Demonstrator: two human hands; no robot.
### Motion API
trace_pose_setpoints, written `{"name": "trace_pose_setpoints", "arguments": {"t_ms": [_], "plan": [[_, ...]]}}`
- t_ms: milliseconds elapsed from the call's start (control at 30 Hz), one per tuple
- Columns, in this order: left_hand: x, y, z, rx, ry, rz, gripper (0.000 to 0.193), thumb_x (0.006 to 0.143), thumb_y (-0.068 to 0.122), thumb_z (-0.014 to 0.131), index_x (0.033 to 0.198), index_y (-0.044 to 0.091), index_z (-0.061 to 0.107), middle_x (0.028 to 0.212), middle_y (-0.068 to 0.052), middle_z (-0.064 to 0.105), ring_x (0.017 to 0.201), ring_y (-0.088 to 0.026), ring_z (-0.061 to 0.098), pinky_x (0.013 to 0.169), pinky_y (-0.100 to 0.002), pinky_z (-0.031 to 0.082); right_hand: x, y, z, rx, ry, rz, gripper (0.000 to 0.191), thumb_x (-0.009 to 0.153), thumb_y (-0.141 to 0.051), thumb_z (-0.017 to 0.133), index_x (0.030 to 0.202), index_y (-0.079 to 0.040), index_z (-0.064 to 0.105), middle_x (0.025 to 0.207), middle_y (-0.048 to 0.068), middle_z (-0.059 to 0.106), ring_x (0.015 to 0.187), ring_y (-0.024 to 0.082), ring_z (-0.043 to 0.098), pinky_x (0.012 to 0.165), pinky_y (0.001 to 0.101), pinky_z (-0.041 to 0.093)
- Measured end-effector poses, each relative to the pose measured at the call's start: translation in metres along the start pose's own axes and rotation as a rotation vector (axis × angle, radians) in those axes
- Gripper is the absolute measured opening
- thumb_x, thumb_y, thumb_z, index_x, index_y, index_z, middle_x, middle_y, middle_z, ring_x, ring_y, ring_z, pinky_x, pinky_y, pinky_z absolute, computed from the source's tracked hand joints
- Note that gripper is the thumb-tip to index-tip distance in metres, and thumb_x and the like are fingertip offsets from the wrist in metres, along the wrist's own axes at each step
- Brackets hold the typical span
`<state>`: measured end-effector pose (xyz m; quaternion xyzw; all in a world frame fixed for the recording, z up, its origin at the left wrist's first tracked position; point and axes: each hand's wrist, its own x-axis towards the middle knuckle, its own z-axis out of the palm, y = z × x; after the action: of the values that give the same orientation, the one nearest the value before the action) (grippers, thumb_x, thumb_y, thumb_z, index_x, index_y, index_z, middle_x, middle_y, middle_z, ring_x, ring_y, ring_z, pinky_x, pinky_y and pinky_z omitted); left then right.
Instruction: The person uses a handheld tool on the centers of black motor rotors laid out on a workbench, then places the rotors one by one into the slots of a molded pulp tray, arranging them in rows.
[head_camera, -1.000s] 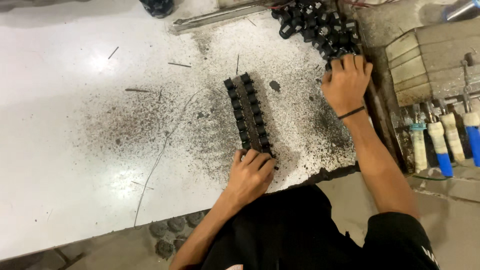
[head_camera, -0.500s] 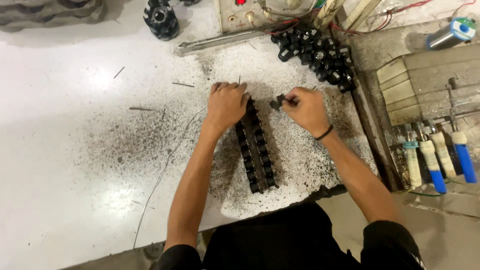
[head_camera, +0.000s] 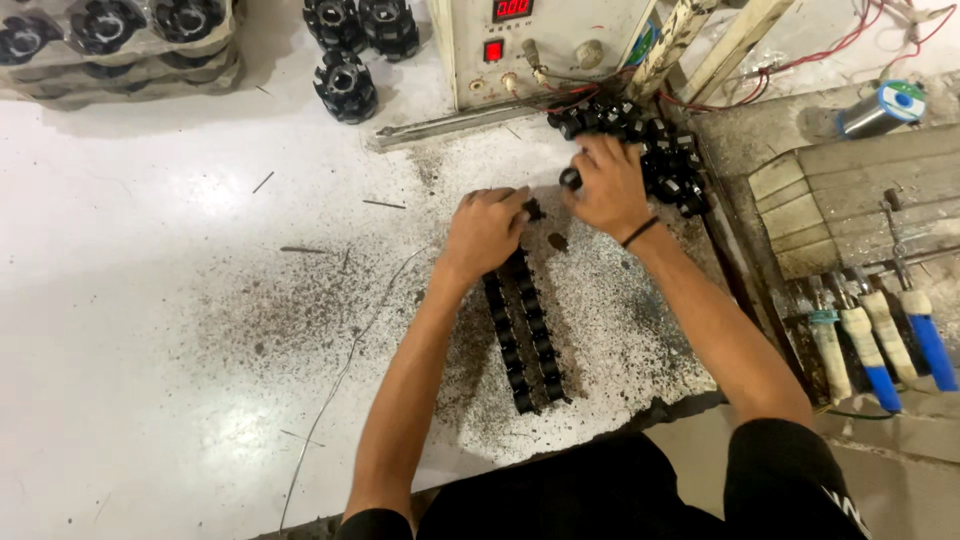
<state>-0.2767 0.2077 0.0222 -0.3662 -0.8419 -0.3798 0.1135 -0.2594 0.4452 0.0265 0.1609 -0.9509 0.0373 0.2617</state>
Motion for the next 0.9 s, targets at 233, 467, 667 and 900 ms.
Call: {"name": "trace_pose_setpoints", "arguments": {"t_ms": [233,467,667,900], "plan": [[0.021,-0.013,0.026,-0.020,-0.189,-0.002,0.026,0.084,0.014,0.065,0.106,0.011,0.078,0.096,-0.017,0.074,0.091,-0.039,0.071,0.083,-0.050,0.056,-0.059,-0.047,-0.032,0.358,-0.211,0.106,0.030,0.081,-0.019,0.082,0.101,0.000,0.070,0.080,0.013,0.067,0.069,0.030,0.066,0.062,0.0421,0.055],[0.018,-0.019,0.020,-0.113,-0.327,0.006,0.032,0.081,0.013,0.066,0.111,0.010,0.077,0.096,-0.020,0.071,0.093,-0.041,0.069,0.083,-0.049,0.055,-0.054,-0.066,-0.012,0.364,-0.132,0.166,0.011,0.091,-0.011,0.076,0.098,-0.003,0.075,0.092,0.011,0.073,0.079,0.027,0.070,0.070,0.0380,0.058],[0.022,-0.007,0.010,-0.090,-0.416,-0.027,0.035,0.085,0.016,0.067,0.119,0.011,0.074,0.101,-0.021,0.071,0.098,-0.040,0.069,0.088,-0.049,0.054,0.008,0.001,0.015,0.039,0.106,-0.047,0.024,0.089,-0.003,0.067,0.112,-0.002,0.075,0.114,0.020,0.071,0.093,0.032,0.072,0.069,0.0351,0.059],[0.024,-0.006,-0.008,-0.110,-0.394,-0.019,0.046,0.087,0.022,0.067,0.132,0.013,0.068,0.108,-0.018,0.072,0.103,-0.037,0.069,0.093,-0.047,0.054,-0.030,0.001,0.003,0.382,-0.201,0.326,0.019,0.094,0.001,0.065,0.107,-0.006,0.077,0.095,0.010,0.071,0.079,0.028,0.070,0.072,0.0424,0.057]]}}
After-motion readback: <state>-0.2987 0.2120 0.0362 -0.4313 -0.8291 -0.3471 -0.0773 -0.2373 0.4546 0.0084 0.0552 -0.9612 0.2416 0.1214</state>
